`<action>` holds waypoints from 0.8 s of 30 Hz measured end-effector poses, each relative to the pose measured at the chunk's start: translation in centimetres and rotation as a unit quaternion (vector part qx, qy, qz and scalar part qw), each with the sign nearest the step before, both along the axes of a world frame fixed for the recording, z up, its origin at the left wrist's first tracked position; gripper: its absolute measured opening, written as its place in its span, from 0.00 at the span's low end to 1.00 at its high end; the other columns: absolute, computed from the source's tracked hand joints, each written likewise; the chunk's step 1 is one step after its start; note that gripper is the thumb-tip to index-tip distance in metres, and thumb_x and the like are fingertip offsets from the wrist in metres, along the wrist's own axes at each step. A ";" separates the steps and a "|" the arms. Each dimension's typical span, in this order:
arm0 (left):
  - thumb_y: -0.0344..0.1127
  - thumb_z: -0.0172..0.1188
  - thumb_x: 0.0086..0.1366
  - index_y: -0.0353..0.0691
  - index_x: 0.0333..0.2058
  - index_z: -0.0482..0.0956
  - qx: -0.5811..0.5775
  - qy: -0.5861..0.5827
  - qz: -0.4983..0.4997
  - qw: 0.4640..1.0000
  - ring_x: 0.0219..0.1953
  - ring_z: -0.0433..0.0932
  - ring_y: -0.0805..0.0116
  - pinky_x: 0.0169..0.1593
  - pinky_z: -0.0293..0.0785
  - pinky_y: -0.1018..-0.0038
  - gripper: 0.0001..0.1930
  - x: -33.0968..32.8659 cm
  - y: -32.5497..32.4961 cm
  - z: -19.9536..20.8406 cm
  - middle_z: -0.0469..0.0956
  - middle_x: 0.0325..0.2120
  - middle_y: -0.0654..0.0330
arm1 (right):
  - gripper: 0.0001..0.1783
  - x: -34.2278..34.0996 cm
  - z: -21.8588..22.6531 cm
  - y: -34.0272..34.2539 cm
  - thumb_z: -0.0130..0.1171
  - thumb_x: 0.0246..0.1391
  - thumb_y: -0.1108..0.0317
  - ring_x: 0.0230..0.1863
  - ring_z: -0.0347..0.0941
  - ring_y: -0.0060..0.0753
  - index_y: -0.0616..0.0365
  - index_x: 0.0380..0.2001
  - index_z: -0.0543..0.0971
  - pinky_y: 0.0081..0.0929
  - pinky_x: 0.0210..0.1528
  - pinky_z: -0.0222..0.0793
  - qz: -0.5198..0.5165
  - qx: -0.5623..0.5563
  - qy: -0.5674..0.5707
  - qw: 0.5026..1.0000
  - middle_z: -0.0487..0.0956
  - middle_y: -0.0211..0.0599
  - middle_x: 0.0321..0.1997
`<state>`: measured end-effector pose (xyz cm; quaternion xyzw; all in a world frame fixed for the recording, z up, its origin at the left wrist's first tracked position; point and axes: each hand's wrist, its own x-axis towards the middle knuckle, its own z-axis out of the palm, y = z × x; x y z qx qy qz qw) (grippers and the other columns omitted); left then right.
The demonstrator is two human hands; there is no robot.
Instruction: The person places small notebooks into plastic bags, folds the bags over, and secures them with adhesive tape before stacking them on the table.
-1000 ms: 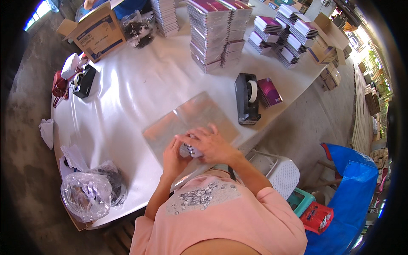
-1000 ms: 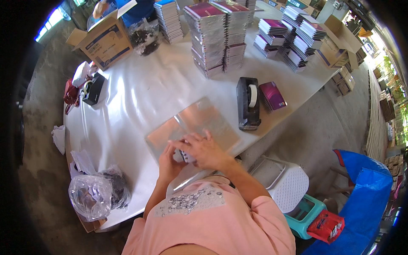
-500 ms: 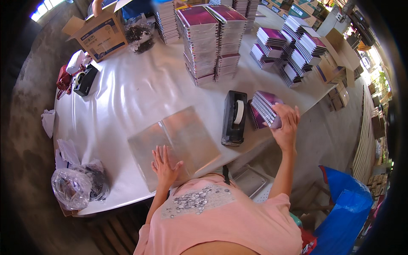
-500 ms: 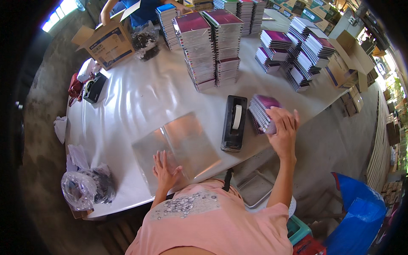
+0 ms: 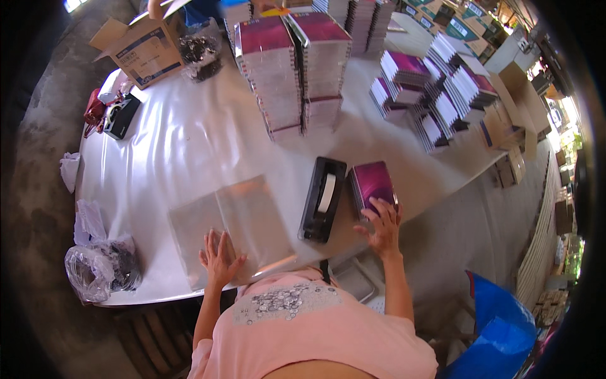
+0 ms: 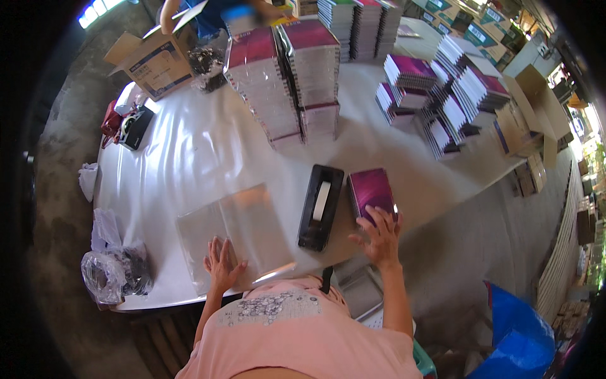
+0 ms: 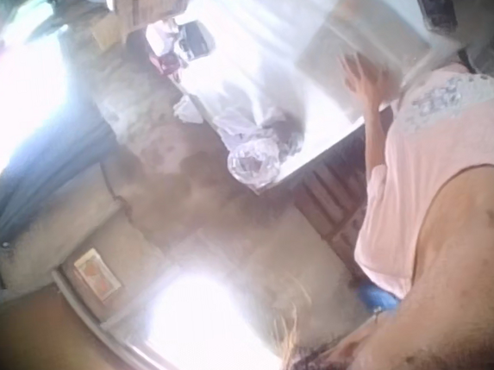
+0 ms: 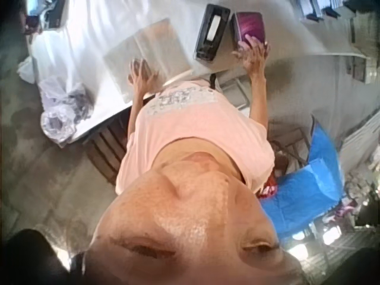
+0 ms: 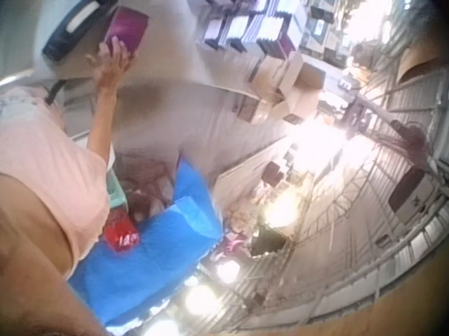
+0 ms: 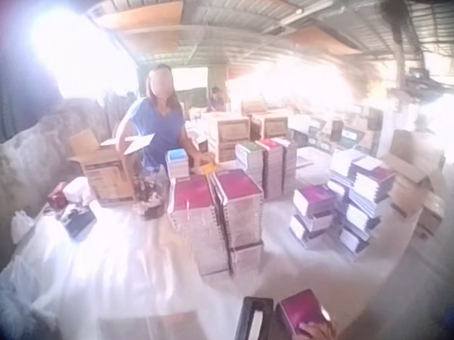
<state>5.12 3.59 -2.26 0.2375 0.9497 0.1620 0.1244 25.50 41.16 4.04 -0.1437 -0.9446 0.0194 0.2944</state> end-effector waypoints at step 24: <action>0.64 0.68 0.38 0.65 0.61 0.59 0.023 -0.098 0.084 0.991 0.69 0.36 0.56 0.65 0.25 0.47 0.49 0.2 0.7 1.6 0.45 0.66 0.59 | 0.54 -20.9 3.6 29.9 0.72 0.31 0.58 0.59 0.63 0.25 0.25 0.64 0.55 0.72 0.59 0.40 -0.255 0.191 0.049 0.947 0.67 0.21 0.57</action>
